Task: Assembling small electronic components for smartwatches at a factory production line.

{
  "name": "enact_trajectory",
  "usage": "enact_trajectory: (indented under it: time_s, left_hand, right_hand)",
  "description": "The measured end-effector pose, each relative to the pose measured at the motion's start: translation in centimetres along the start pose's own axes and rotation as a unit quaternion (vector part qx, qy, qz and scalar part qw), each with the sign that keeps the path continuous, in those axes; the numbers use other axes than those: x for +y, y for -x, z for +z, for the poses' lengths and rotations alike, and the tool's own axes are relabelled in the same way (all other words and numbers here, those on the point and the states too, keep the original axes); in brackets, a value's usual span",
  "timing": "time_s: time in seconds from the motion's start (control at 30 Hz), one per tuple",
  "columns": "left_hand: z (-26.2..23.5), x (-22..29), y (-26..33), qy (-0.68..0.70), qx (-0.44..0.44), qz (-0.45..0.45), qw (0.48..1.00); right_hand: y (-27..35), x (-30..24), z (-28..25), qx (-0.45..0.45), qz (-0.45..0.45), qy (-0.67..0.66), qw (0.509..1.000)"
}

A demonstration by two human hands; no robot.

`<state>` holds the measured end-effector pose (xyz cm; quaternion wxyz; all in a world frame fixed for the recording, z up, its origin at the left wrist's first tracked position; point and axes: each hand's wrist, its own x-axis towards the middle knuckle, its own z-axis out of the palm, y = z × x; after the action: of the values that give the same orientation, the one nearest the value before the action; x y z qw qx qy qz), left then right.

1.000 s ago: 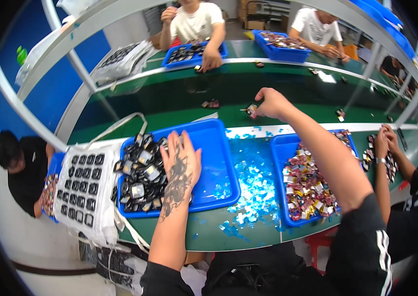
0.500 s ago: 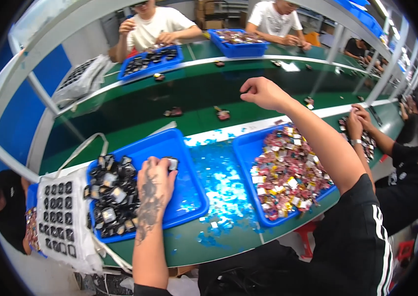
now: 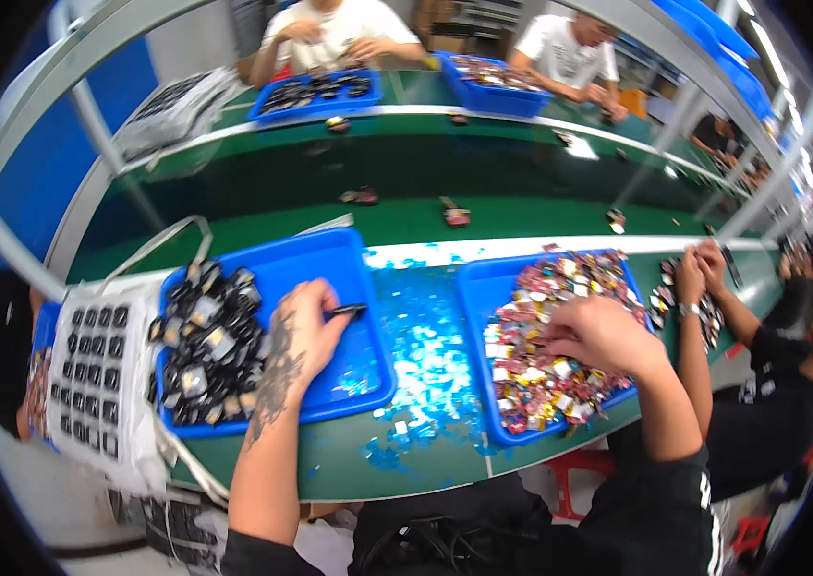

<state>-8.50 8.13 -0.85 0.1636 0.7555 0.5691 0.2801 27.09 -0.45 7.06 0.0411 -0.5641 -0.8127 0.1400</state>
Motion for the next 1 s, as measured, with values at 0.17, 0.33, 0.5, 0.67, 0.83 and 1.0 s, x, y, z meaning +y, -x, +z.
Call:
enact_trajectory:
  time_s: [0.17, 0.33, 0.5, 0.67, 0.83, 1.0]
  left_hand:
    - [0.2, 1.9, -1.6, 0.516, -0.055, -0.073, 0.851]
    - [-0.7, 2.2, -0.5, 0.632, -0.091, -0.131, 0.758]
    - [0.8, 1.1, 0.1, 0.629, -0.072, -0.144, 0.760]
    - [2.6, 3.2, 0.4, 0.556, -0.070, -0.056, 0.826]
    - [2.1, 6.2, 1.9, 0.486, -0.119, 0.117, 0.858]
    - [2.3, 5.6, 2.8, 0.415, -0.200, 0.107, 0.881]
  right_hand:
    - [3.0, -0.3, -0.9, 0.150, 0.044, -0.024, 0.987]
    - [2.8, 0.3, -1.6, 0.055, 0.068, -0.061, 0.994]
    - [3.7, 1.2, -2.2, 0.102, -0.013, -0.013, 0.995]
    - [4.2, -0.2, 1.0, 0.323, 0.079, -0.183, 0.925]
    - [-0.3, -7.8, 4.1, 0.235, 0.062, -0.506, 0.828]
    - [-4.1, -9.3, 5.2, 0.122, 0.001, -0.562, 0.818]
